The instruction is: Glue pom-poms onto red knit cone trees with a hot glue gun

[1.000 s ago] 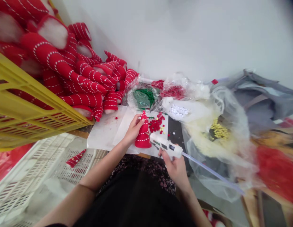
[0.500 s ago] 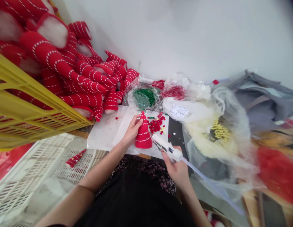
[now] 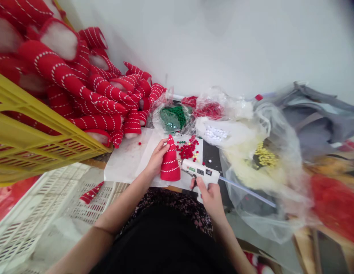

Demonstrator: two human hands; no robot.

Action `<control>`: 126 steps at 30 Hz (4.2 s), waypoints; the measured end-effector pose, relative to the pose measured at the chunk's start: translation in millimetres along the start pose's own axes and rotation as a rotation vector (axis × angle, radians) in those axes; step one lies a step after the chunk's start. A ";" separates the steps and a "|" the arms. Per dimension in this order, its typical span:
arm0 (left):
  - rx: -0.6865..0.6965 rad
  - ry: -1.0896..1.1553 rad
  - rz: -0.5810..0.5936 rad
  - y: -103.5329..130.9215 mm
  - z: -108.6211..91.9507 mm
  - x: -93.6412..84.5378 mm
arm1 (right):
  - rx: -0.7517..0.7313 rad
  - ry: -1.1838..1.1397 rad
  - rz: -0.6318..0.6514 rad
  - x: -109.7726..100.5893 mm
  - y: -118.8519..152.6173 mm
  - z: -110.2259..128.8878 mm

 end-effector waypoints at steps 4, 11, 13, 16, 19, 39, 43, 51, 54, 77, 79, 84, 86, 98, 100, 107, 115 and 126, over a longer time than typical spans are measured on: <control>0.006 0.006 -0.004 0.2 -0.9 0.7 | -0.041 0.038 -0.021 -2.0 0.3 -3.6; -0.003 0.049 0.010 0.0 -1.1 7.9 | -0.235 0.229 -0.168 -26.3 10.5 6.1; -0.005 0.038 0.019 0.0 -0.1 11.9 | -0.276 0.236 -0.137 -25.2 16.6 14.7; 0.009 -0.012 0.039 0.3 0.6 17.7 | -0.370 0.290 -0.118 -21.6 25.6 31.2; 0.028 -0.077 0.051 1.1 0.3 20.4 | -0.453 0.395 -0.133 -17.8 30.6 41.7; 0.049 -0.055 0.007 1.5 -1.8 15.1 | -0.556 0.565 -0.239 -39.1 39.8 54.3; 0.012 -0.045 0.031 5.3 1.2 20.5 | -0.475 0.463 -0.264 -41.3 26.0 48.9; 0.041 -0.114 0.098 11.3 -2.8 28.6 | -0.455 0.453 -0.226 -26.2 11.6 54.4; 0.041 -0.119 0.109 10.9 -1.6 28.5 | -0.455 0.460 -0.229 -26.4 11.3 56.4; -0.068 0.127 0.102 10.5 3.1 19.0 | -0.198 0.025 -0.104 -18.4 -12.2 23.9; -0.072 0.127 0.103 10.2 3.8 18.0 | -0.183 0.026 -0.086 -15.4 -12.1 20.6; -0.082 0.140 0.079 10.0 4.3 16.5 | -0.200 0.069 -0.034 -15.6 -12.1 20.5; -0.083 0.147 0.063 10.3 3.7 16.0 | -0.212 0.130 -0.041 -18.8 -12.5 19.1; -0.075 0.145 0.102 11.3 7.8 26.2 | -0.325 0.221 -0.187 -30.1 -3.5 49.6; -0.071 0.134 0.095 12.2 8.0 26.8 | -0.339 0.220 -0.199 -28.5 -3.8 54.9; -0.050 0.065 0.129 15.0 4.8 32.0 | -0.343 0.221 -0.221 -28.0 -5.5 50.3; -0.047 0.093 0.098 11.9 7.2 25.9 | -0.293 0.354 -0.297 -42.0 3.3 37.0; -0.002 -0.023 0.196 18.5 0.5 39.2 | -0.325 0.176 -0.271 -34.5 -8.1 60.7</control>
Point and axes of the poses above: each hand's wrist, its own y-axis away from the middle knuckle, its own x-axis out of the palm, z = x × y, the point moved 9 cm from there along -y, towards the middle knuckle, and after that the axes turned 15 degrees about y, right-handed, at the moved point
